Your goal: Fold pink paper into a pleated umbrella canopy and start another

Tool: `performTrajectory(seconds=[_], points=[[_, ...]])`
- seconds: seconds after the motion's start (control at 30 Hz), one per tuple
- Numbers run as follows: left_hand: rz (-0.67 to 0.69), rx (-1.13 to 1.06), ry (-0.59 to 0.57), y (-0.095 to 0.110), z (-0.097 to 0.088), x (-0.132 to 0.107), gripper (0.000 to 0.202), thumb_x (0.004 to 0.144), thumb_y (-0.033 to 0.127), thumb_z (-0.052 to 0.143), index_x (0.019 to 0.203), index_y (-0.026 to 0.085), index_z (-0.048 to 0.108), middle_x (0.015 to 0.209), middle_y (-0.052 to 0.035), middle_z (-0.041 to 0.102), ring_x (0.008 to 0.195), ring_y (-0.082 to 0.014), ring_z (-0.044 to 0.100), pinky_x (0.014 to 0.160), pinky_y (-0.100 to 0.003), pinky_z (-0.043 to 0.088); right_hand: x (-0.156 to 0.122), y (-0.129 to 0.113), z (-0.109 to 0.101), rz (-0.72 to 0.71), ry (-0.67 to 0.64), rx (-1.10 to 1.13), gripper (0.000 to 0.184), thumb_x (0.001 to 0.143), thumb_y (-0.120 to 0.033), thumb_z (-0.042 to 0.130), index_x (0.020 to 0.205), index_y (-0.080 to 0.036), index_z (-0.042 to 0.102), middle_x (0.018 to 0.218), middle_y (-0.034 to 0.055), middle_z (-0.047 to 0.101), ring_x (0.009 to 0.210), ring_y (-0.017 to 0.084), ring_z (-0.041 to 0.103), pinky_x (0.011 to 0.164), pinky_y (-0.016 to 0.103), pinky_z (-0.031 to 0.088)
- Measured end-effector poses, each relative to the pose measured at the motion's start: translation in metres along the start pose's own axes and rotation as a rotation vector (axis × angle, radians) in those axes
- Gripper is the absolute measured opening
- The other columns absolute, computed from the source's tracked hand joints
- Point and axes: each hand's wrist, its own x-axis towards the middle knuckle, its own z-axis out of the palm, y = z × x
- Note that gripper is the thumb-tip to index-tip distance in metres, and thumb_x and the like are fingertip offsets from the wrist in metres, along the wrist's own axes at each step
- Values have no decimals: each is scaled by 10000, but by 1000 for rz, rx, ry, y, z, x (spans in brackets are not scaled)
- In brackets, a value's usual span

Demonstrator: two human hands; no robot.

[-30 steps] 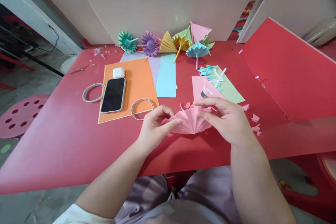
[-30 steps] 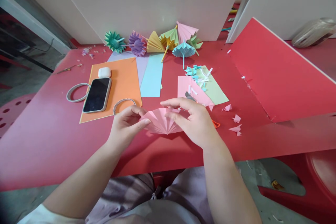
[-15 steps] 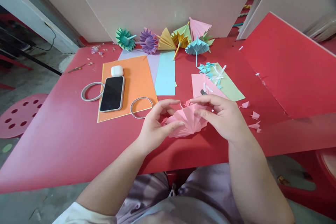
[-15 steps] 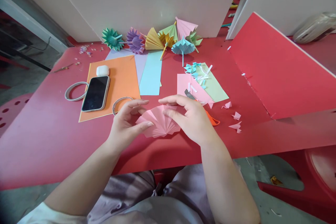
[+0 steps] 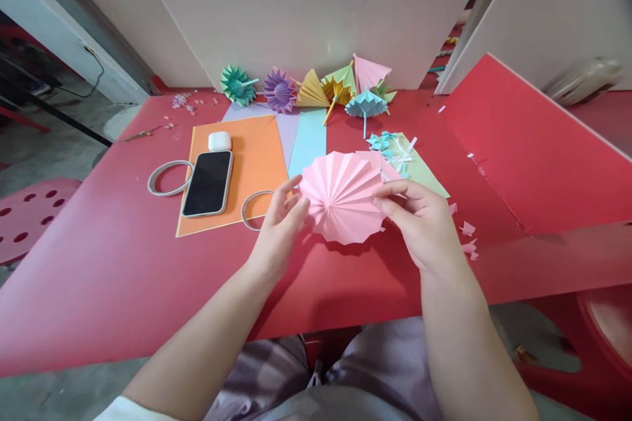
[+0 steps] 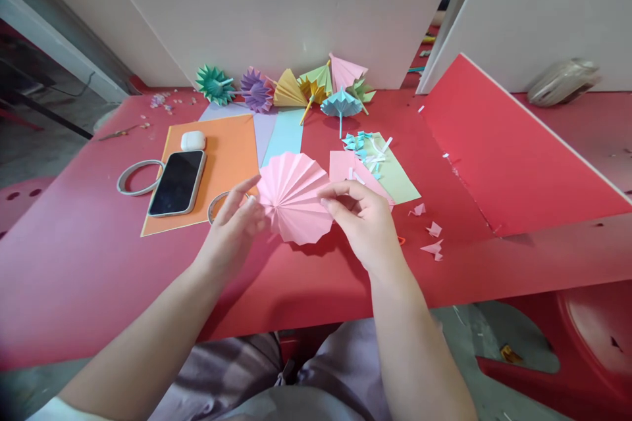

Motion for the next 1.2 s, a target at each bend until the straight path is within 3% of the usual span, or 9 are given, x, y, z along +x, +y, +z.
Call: performTrajectory(seconds=[0.1, 0.27, 0.5, 0.63, 0.73, 0.87, 0.97, 1.07, 1.2], points=[[-111, -133, -62, 0, -1, 2, 538, 777, 347, 671, 1273, 297, 469, 808, 16, 581, 654, -74, 550, 642, -218, 465, -1, -1, 1, 1, 41, -25, 101, 730, -235, 676, 823, -254, 708, 842, -5, 695, 794, 142, 634, 698, 293, 533], [-74, -160, 18, 4, -1, 3, 539, 728, 287, 719, 1228, 292, 518, 727, 43, 567, 613, -54, 529, 546, -154, 405, -3, -5, -4, -90, 5, -182, 161, 764, -228, 658, 908, -276, 712, 915, 1, 684, 808, 141, 622, 702, 298, 543], [-31, -174, 23, 5, -2, 5, 490, 716, 246, 717, 1177, 265, 553, 704, 56, 549, 590, -54, 523, 553, -171, 438, -1, -2, -6, -188, 89, -334, 82, 774, -212, 642, 770, -273, 696, 856, 3, 585, 746, 124, 576, 620, 266, 526], [-53, -246, 8, 7, -2, 4, 445, 702, 206, 730, 1124, 253, 595, 722, 53, 558, 605, -42, 540, 552, -147, 449, 3, 3, -4, -146, 149, -220, 66, 745, -212, 668, 750, -271, 697, 925, 8, 560, 861, 137, 591, 698, 274, 535], [-57, -275, 21, 8, -2, 5, 462, 682, 182, 745, 1116, 252, 604, 706, 52, 571, 593, -41, 547, 564, -148, 463, 7, 9, -4, -83, 114, -107, 47, 747, -269, 673, 790, -264, 692, 973, 17, 601, 953, 161, 592, 752, 296, 531], [-13, -302, 62, 6, -5, 7, 479, 691, 199, 742, 1137, 270, 585, 677, 69, 563, 536, -26, 521, 556, -145, 456, 9, 15, -5, 93, -19, 28, 407, 728, -404, 692, 1111, -304, 596, 1059, 34, 619, 860, 147, 618, 726, 313, 543], [6, -294, 89, 5, -7, 9, 465, 704, 222, 735, 1139, 273, 577, 657, 86, 539, 508, -9, 499, 535, -129, 431, 7, 14, -3, 108, -130, 59, 639, 690, -409, 726, 1268, -326, 466, 967, 19, 637, 785, 141, 624, 716, 328, 551], [4, -292, 111, 4, -7, 10, 451, 700, 229, 741, 1122, 266, 585, 632, 93, 523, 498, -4, 492, 537, -122, 429, 3, 8, 2, 93, -120, 42, 608, 672, -350, 745, 1227, -317, 499, 803, -30, 618, 713, 129, 620, 715, 328, 542], [-4, -322, 165, 4, -6, 10, 309, 652, 209, 776, 942, 219, 669, 699, 61, 587, 533, -1, 512, 539, -115, 442, 0, 2, 7, 109, -37, 3, 486, 608, -311, 785, 1045, -278, 575, 818, -28, 613, 727, 136, 619, 671, 305, 525]])
